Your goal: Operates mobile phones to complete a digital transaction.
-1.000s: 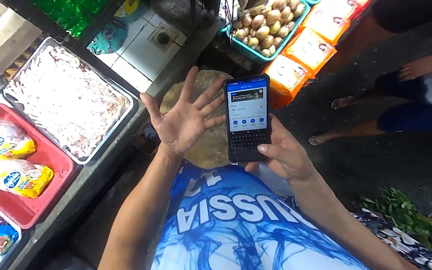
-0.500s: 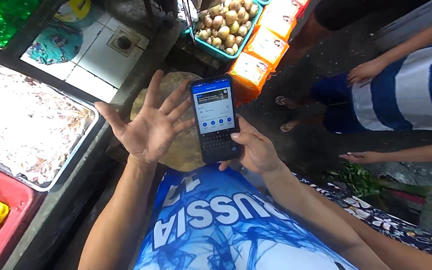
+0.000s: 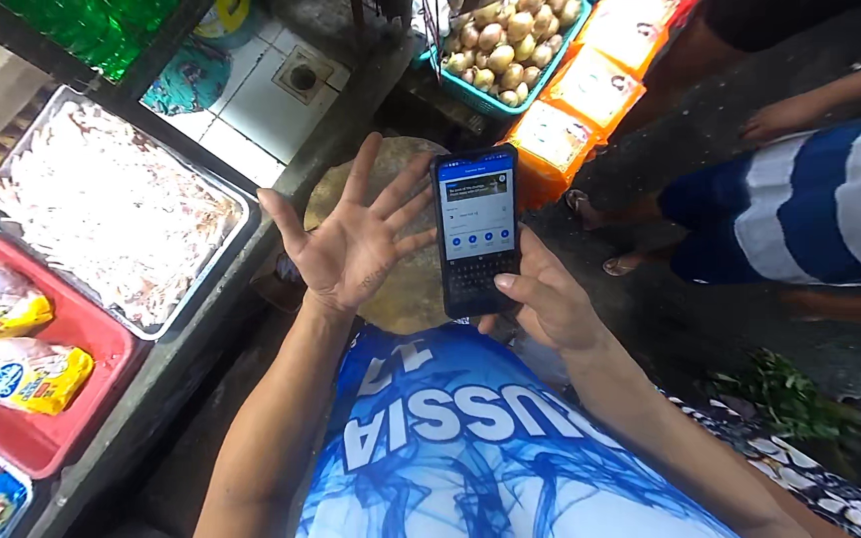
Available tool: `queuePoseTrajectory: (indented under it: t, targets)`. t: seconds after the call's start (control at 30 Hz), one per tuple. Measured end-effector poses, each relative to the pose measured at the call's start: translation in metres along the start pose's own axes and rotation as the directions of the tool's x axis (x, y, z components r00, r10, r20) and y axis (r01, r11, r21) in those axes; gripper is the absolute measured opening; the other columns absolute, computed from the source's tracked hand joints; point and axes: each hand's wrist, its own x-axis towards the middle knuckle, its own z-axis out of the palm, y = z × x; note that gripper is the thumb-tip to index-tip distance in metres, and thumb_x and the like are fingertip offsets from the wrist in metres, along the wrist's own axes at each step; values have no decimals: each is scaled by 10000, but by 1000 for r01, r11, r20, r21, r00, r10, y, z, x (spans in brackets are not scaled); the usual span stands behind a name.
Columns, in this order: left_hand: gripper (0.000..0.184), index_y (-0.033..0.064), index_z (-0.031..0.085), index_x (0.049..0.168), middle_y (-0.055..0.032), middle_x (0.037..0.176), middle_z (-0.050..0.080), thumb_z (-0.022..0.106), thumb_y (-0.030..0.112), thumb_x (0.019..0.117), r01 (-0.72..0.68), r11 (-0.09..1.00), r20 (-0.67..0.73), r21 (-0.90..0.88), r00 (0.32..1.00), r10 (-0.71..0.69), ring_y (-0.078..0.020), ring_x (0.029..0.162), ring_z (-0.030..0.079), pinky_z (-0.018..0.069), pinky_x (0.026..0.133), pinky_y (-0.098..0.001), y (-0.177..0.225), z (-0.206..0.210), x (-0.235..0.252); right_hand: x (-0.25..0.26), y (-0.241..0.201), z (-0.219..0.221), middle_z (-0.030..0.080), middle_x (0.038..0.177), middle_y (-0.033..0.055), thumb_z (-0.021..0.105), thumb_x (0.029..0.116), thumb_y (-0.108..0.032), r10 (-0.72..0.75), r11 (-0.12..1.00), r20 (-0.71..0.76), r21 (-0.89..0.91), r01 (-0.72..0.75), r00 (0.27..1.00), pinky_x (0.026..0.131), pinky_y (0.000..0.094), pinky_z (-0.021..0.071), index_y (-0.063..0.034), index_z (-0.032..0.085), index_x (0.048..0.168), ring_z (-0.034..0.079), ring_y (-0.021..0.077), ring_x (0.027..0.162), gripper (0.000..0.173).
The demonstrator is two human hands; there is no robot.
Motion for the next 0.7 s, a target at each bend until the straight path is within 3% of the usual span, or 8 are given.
queuePoseTrajectory:
  t: [0.4, 0.7]
  targets:
    - [1129, 324, 49, 1647, -179, 1671, 232, 186, 973, 734, 13, 1000, -11, 28, 1000, -12, -447, 1484, 324, 415, 1073, -663, 2, -3, 5, 5, 0, 1, 658, 1218, 100, 549, 923, -105, -2, 999, -50, -52, -1, 999, 536, 348, 637, -177, 370, 1458, 743, 230, 864, 569]
    - [1087, 335, 105, 1644, -172, 1658, 272, 204, 954, 755, 7, 1000, -52, -5, 999, -7, -442, 1467, 359, 459, 1046, -640, -1, -1, 9, 10, -2, 3, 675, 1163, 121, 571, 930, -37, 5, 994, -163, -109, -23, 987, 482, 322, 617, -140, 418, 1435, 740, 222, 786, 538]
